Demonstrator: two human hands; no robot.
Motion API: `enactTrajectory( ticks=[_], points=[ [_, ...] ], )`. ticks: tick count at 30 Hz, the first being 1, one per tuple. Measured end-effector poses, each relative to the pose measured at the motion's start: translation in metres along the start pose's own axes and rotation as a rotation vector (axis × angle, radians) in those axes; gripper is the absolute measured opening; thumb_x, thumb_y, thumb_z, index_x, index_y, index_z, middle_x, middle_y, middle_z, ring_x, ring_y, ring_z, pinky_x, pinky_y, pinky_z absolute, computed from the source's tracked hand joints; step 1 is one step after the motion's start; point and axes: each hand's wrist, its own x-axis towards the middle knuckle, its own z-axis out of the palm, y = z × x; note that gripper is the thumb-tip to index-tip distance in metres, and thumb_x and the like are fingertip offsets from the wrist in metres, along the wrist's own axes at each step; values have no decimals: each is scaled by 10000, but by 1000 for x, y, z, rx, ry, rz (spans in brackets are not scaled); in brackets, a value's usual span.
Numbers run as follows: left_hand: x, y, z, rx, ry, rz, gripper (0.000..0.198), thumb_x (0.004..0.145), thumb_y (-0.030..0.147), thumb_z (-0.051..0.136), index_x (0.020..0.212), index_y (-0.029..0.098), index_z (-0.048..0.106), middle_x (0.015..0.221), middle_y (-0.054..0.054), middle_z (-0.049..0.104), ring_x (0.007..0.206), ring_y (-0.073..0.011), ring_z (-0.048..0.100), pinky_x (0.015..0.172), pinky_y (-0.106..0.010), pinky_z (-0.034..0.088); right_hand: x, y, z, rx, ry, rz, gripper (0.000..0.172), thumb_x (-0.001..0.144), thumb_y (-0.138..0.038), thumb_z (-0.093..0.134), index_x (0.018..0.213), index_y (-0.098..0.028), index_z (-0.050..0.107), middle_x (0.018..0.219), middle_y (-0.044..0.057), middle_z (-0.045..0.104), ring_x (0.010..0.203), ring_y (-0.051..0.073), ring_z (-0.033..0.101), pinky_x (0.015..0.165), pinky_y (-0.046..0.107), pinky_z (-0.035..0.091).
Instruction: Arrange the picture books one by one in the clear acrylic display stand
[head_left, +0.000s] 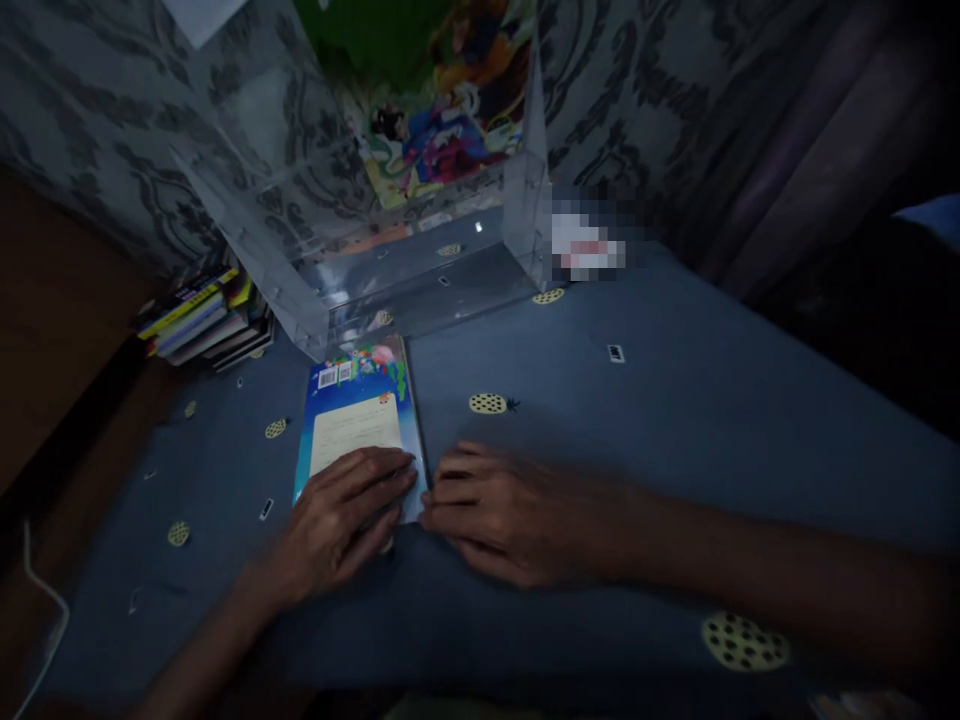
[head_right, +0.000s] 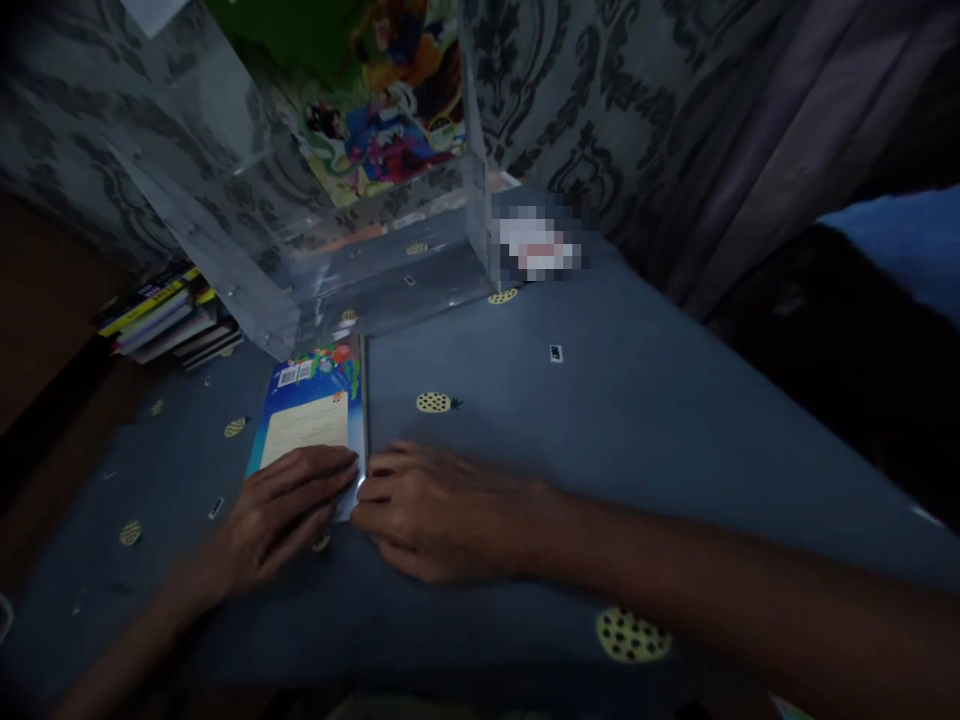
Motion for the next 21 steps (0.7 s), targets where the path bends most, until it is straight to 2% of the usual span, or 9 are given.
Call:
enactTrajectory(
  ticks=[4,9,13,16,21],
  points=[
    [18,-20,-1,87,-31,-28,361,1002,239,475,1345,168,562,1312,-126,635,1215,-245,601,1017,-424,528,1,-1,-3,22,-19,19,142,922,-140,535,927,-145,677,861,52,700,835,184,566,844,325,403],
    [50,-62,6,225,-24,-70,409,1027,325,404,1345,120,558,1366,-157,596,1254,-279,576,1051,-471,503,1,-2,-4,31,-39,27,134,924,-149,535,887,-154,664,833,39,695,822,180,563,832,318,419],
    [74,-94,7,235,-4,-92,419,1022,323,404,1354,112,548,1387,-161,579,1270,-277,562,1074,-464,480,2,-2,-7,42,-55,44,121,917,-151,545,887,-152,662,838,41,700,837,178,563,836,321,427],
    [83,-105,9,208,2,-100,402,1014,304,416,1339,116,561,1338,-158,610,1211,-274,595,1028,-458,506,3,-2,-9,59,-75,55,96,902,-155,564,885,-154,659,843,42,702,843,180,571,838,323,430],
    [82,-108,19,173,103,-121,376,1011,286,423,1338,155,556,1304,-138,622,1170,-264,598,1003,-460,502,3,0,-8,125,-39,81,119,900,-151,552,891,-167,669,832,50,706,931,201,587,894,367,443]
  ],
)
